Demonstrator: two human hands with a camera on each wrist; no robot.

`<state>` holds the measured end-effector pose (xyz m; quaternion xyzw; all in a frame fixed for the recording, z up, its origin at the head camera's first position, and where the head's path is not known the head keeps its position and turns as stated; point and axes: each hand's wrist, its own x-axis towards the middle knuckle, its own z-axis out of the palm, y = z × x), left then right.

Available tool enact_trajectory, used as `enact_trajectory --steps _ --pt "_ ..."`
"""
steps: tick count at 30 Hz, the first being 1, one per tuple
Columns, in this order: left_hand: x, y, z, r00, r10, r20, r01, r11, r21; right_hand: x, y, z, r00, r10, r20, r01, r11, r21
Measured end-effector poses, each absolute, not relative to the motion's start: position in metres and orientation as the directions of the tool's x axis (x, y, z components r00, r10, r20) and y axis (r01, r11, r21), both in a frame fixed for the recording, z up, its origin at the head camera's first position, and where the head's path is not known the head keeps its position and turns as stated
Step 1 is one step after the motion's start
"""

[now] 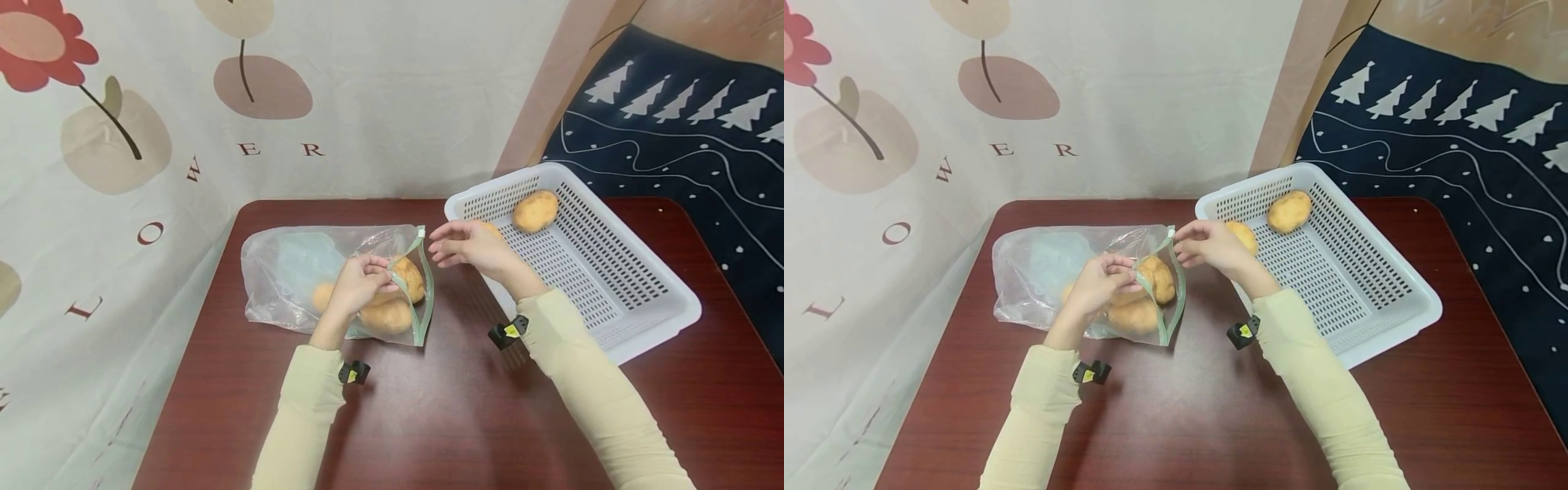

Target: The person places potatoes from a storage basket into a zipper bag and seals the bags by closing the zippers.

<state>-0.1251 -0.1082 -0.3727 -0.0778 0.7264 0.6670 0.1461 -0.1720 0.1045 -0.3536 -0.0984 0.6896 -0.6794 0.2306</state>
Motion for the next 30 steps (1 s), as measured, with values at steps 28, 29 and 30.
enact_trajectory --steps 28,29,30 --pt "-0.125 -0.109 -0.374 -0.947 0.085 -0.309 -0.301 0.099 0.949 -0.194 0.18 -0.344 -0.929 -0.307 -0.208 0.163 0.168 -0.972" --pt "-0.125 -0.109 -0.374 -0.948 0.085 -0.308 -0.3 0.097 0.949 -0.194 0.182 -0.345 -0.929 -0.306 -0.209 0.161 0.175 -0.971" --pt "-0.125 -0.109 -0.374 -0.948 0.085 -0.307 -0.299 0.097 0.949 -0.194 0.184 -0.346 -0.93 -0.297 -0.215 0.165 0.185 -0.969"
